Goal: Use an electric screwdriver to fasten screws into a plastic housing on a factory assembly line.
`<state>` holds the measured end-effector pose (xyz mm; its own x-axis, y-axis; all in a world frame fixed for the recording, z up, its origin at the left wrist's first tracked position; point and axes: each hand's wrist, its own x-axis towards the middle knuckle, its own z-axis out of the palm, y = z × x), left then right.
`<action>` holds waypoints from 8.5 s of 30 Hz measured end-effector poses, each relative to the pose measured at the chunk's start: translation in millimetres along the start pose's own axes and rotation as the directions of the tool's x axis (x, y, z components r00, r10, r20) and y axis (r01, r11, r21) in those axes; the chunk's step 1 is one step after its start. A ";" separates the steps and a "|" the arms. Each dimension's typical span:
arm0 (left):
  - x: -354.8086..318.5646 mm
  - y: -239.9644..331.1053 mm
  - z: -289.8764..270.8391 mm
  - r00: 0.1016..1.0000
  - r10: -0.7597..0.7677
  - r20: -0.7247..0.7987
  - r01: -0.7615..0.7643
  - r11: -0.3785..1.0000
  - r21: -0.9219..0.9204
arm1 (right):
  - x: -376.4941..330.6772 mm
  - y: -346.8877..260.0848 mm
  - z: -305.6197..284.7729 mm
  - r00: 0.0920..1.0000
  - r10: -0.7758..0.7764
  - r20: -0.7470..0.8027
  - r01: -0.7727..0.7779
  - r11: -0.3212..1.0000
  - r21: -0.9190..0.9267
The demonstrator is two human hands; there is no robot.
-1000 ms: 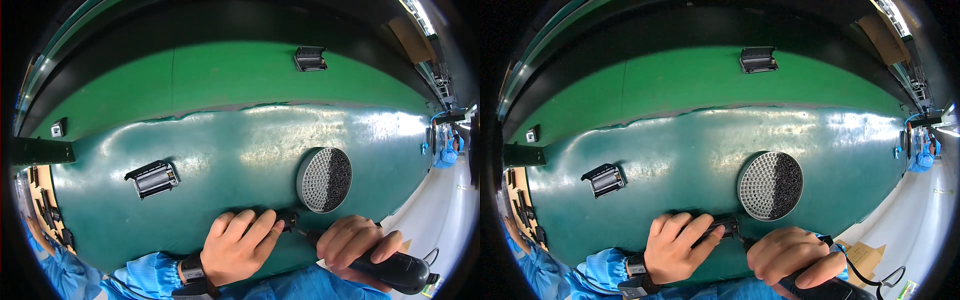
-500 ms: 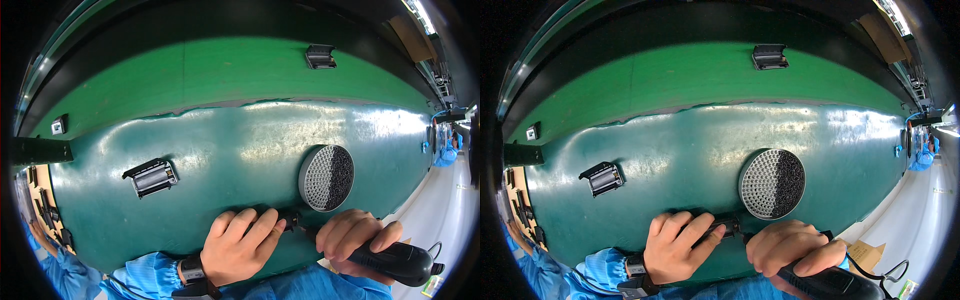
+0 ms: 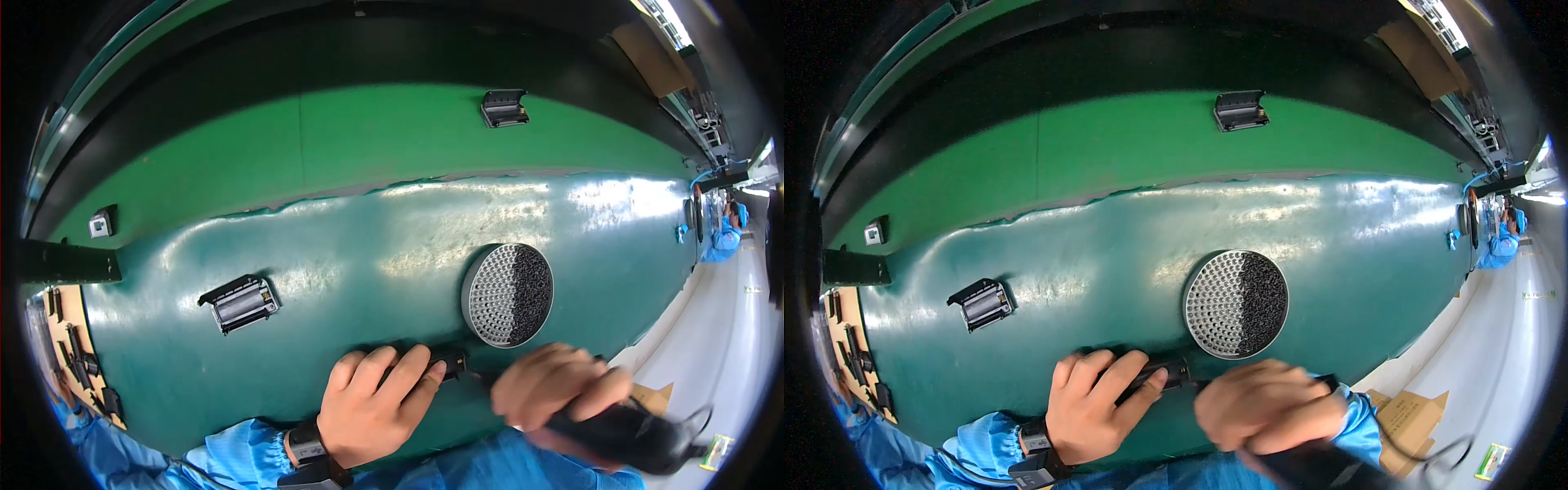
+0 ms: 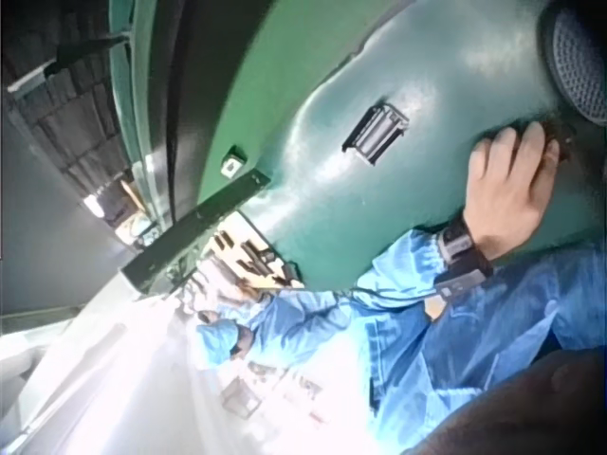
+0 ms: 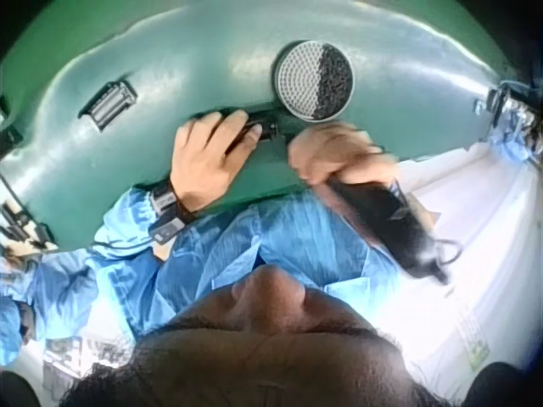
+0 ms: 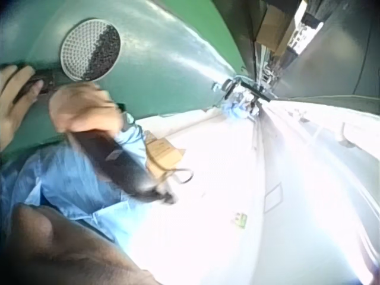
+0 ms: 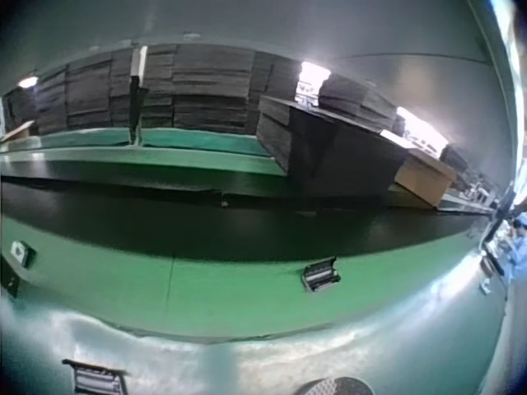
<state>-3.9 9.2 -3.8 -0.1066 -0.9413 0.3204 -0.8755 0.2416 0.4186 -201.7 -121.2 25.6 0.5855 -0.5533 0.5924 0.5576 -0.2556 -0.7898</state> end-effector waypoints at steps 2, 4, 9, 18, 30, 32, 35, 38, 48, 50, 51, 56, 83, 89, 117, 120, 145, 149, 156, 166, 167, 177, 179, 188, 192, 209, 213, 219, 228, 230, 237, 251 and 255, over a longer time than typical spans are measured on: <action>0.8 2.1 0.0 1.000 -0.016 0.019 0.016 1.000 -0.005 | 9.2 6.4 3.7 0.935 -0.189 -0.299 0.173 0.982 -0.081; 0.5 2.9 -1.0 1.000 -0.017 0.019 0.018 1.000 -0.007 | 16.8 9.4 -2.6 0.905 -0.214 -0.368 0.191 0.977 -0.099; 2.2 2.0 -4.2 0.999 -0.020 0.043 0.020 1.000 -0.011 | 16.0 19.6 -9.3 0.934 -0.129 -0.334 0.112 0.991 -0.071; 2.3 -0.4 -0.6 1.000 -0.023 -0.003 0.023 1.000 -0.013 | 13.6 30.5 -12.1 0.938 -0.092 -0.335 0.092 0.996 -0.014; -0.2 -3.5 3.0 1.000 0.007 -0.019 -0.008 1.000 -0.029 | 14.5 35.0 -5.3 0.944 -0.161 -0.289 0.138 0.986 -0.096; -1.9 -1.8 3.2 0.999 -0.002 -0.040 0.001 0.999 -0.032 | 14.5 16.0 8.4 0.874 -0.262 -0.408 0.256 0.964 -0.072; -0.5 -0.8 1.8 0.998 0.012 -0.055 -0.014 0.999 -0.036 | 8.4 -1.8 23.9 0.931 -0.210 -0.298 0.181 0.976 -0.122; -2.5 -1.8 2.9 0.998 -0.008 -0.056 0.007 1.000 -0.013 | 5.0 15.6 31.3 0.938 -0.254 -0.237 0.213 0.960 -0.184; -1.4 -0.9 2.0 0.999 -0.009 -0.044 0.008 0.999 -0.032 | 4.8 27.4 29.9 0.943 -0.261 -0.206 0.224 0.957 -0.187; -1.8 -1.0 2.5 0.999 -0.018 -0.035 0.016 0.999 -0.035 | 4.6 29.2 29.2 0.944 -0.267 -0.193 0.232 0.955 -0.187; -1.9 -1.1 2.3 0.999 -0.018 -0.035 0.017 0.999 -0.035 | 5.3 28.9 29.6 0.946 -0.263 -0.188 0.226 0.954 -0.198; -1.7 -1.8 1.9 0.999 -0.013 -0.038 0.011 0.999 -0.039 | 4.0 29.1 31.3 0.943 -0.266 -0.198 0.222 0.950 -0.221; -4.2 -14.7 -14.2 0.978 -0.175 0.113 0.203 0.919 -0.338 | 5.5 23.4 -5.1 0.926 -0.139 -0.351 0.138 0.990 -0.027; -0.4 -18.1 -14.7 0.987 -0.136 0.083 0.157 0.923 -0.351 | 4.7 29.5 -6.3 0.932 -0.162 -0.323 0.181 0.983 0.030; 5.5 -14.0 -7.7 0.972 -0.220 0.081 0.234 0.883 -0.408 | 9.7 27.3 51.9 0.976 -0.197 -0.095 0.196 0.980 -0.020; 8.9 -12.8 -2.1 0.981 -0.184 0.063 0.193 0.875 -0.444 | 9.3 25.0 49.6 0.979 -0.197 -0.047 0.195 0.979 -0.053; 6.9 -13.1 0.0 0.979 -0.201 0.030 0.194 0.883 -0.428 | 11.2 31.7 54.6 0.981 -0.143 -0.135 0.129 0.986 -0.108; 7.6 -14.0 -2.0 0.975 -0.219 0.037 0.214 0.884 -0.415 | 12.2 36.7 51.7 0.989 -0.123 -0.077 0.118 0.991 -0.071; 6.0 -11.3 -1.2 0.978 -0.205 0.039 0.204 0.895 -0.397 | 10.7 37.4 49.2 0.993 -0.111 -0.035 0.112 0.993 0.020; 5.0 -12.8 -8.4 0.994 -0.106 -0.039 0.084 0.929 -0.361 | 12.1 2.5 4.2 0.904 -0.250 -0.348 0.250 0.967 -0.046; 6.8 -11.0 -11.4 0.990 -0.141 -0.015 0.127 0.931 -0.343 | 11.5 5.9 0.1 0.899 -0.221 -0.379 0.227 0.973 -0.028; 12.1 -14.1 -8.4 0.990 -0.132 0.038 0.138 0.947 -0.291 | 8.9 25.1 -1.2 0.891 -0.161 -0.424 0.189 0.982 0.024; 12.3 -13.4 -7.5 0.990 -0.131 0.042 0.138 0.948 -0.288 | 8.8 26.7 0.0 0.892 -0.158 -0.424 0.180 0.984 0.012; 10.3 -12.8 -8.6 0.987 -0.159 0.019 0.158 0.947 -0.281 | 10.4 34.5 3.6 0.912 -0.135 -0.388 0.141 0.990 -0.012; 11.2 -14.5 -6.6 0.991 -0.131 0.013 0.128 0.945 -0.302 | 9.3 36.3 4.7 0.903 -0.165 -0.396 0.174 0.985 -0.013; 9.7 -12.5 -6.7 0.993 -0.118 0.010 0.114 0.928 -0.355 | 13.5 -6.0 30.9 0.926 -0.197 -0.323 0.222 0.974 0.041; 3.9 -17.4 -5.6 0.990 -0.138 0.004 0.131 0.925 -0.357 | 11.7 21.5 58.2 0.962 -0.150 -0.228 0.158 0.987 0.017; 0.9 -16.6 -2.5 0.991 -0.135 -0.010 0.121 0.920 -0.374 | 9.2 16.6 64.0 0.978 -0.042 -0.206 0.049 0.998 0.031; -1.7 -17.1 -0.8 0.990 -0.142 -0.024 0.122 0.914 -0.388 | 8.4 28.8 72.0 0.972 -0.057 -0.229 0.064 0.998 0.021; 0.1 -17.0 0.1 0.991 -0.133 -0.034 0.109 0.912 -0.397 | 9.2 31.1 73.1 0.967 -0.119 -0.226 0.121 0.993 -0.008; -0.8 -18.4 -0.4 0.991 -0.120 -0.061 0.093 0.940 -0.329 | 16.1 27.0 50.8 0.992 -0.011 0.122 -0.007 0.989 0.148; -2.0 -1.2 -8.8 0.996 -0.067 -0.067 0.056 0.988 -0.147 | 4.1 -2.2 17.3 0.961 -0.135 -0.240 0.188 0.959 0.212; 2.4 0.0 -22.3 0.997 -0.071 -0.026 0.067 0.988 -0.140 | 13.0 -5.8 -48.6 0.805 -0.271 -0.528 0.289 0.956 -0.050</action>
<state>6.4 12.2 16.0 -0.0322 -0.9496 0.3117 -0.8058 0.2092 0.5541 -225.9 -165.4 30.2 0.0093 -0.7945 0.6073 0.6730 -0.4442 -0.5914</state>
